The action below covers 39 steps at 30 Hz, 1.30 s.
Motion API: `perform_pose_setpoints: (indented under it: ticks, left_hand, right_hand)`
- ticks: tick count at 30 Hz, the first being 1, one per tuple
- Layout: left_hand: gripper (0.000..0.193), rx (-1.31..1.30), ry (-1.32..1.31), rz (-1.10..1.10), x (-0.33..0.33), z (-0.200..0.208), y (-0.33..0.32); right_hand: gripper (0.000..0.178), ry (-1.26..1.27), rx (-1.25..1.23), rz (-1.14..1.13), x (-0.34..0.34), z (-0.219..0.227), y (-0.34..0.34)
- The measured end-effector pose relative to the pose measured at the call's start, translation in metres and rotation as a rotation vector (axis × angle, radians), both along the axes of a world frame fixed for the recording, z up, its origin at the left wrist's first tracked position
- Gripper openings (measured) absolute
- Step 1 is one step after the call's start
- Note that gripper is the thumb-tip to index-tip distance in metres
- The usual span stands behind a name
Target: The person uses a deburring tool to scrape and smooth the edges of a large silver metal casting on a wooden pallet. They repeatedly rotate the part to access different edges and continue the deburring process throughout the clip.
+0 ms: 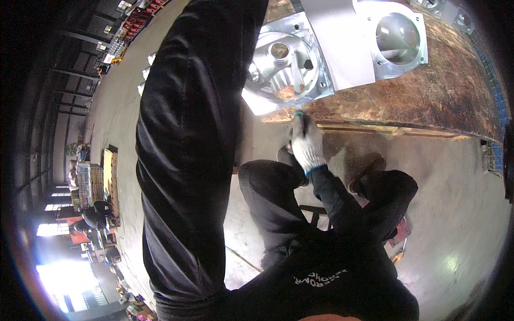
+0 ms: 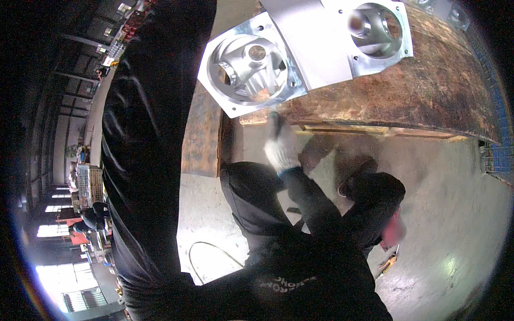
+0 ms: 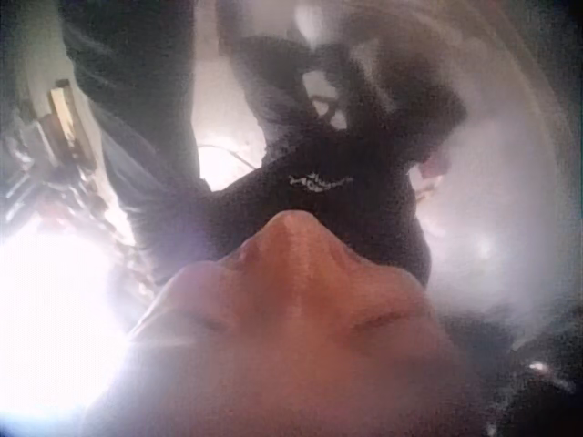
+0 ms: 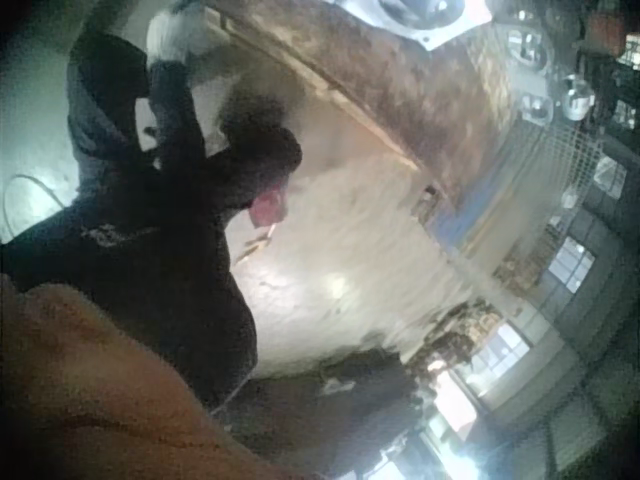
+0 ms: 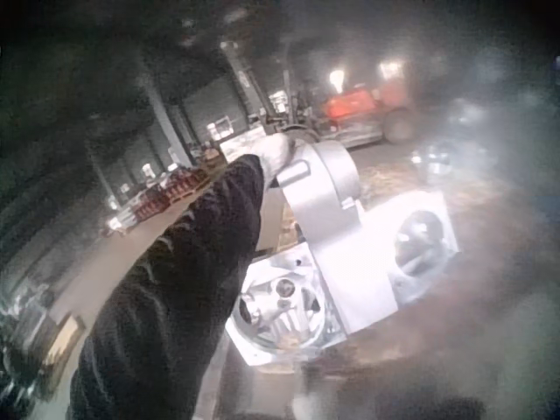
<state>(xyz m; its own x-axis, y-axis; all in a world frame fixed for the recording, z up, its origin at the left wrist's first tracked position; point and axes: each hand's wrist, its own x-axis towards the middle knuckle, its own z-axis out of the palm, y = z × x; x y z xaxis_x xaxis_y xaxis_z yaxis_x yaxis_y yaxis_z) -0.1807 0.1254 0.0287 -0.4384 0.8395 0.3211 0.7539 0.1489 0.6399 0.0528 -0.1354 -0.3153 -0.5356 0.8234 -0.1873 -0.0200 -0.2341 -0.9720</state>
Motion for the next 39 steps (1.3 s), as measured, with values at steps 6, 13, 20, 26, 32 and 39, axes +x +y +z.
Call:
perform_pose_setpoints:
  ticks: [6, 13, 20, 26, 32, 39]
  left_hand:
    - [0.036, -0.172, 0.872, 0.054, -0.003, -0.001, 0.017]
    - [0.039, -0.043, 0.464, 0.099, 0.016, 0.0, 0.002]
    - [0.041, -0.136, 0.764, 0.073, 0.015, 0.0, 0.004]
    - [0.042, -0.179, 0.874, 0.071, 0.016, -0.002, 0.02]
    - [0.035, -0.123, 0.996, 0.003, -0.006, -0.005, 0.019]
    - [0.04, -0.228, 0.96, 0.01, 0.014, -0.002, 0.027]
  right_hand:
    - [0.036, 0.008, 0.136, -0.094, 0.005, -0.029, -0.007]
    - [0.033, 0.01, 0.024, -0.011, 0.007, -0.021, 0.006]
    - [0.043, -0.143, -0.103, 0.386, 0.032, 0.034, 0.04]
    - [0.046, -0.114, -0.177, 0.474, 0.056, 0.044, 0.071]
    - [0.047, -0.045, -0.254, 0.519, 0.05, 0.045, 0.057]
    - [0.044, -0.086, -0.202, 0.456, 0.039, 0.026, 0.061]
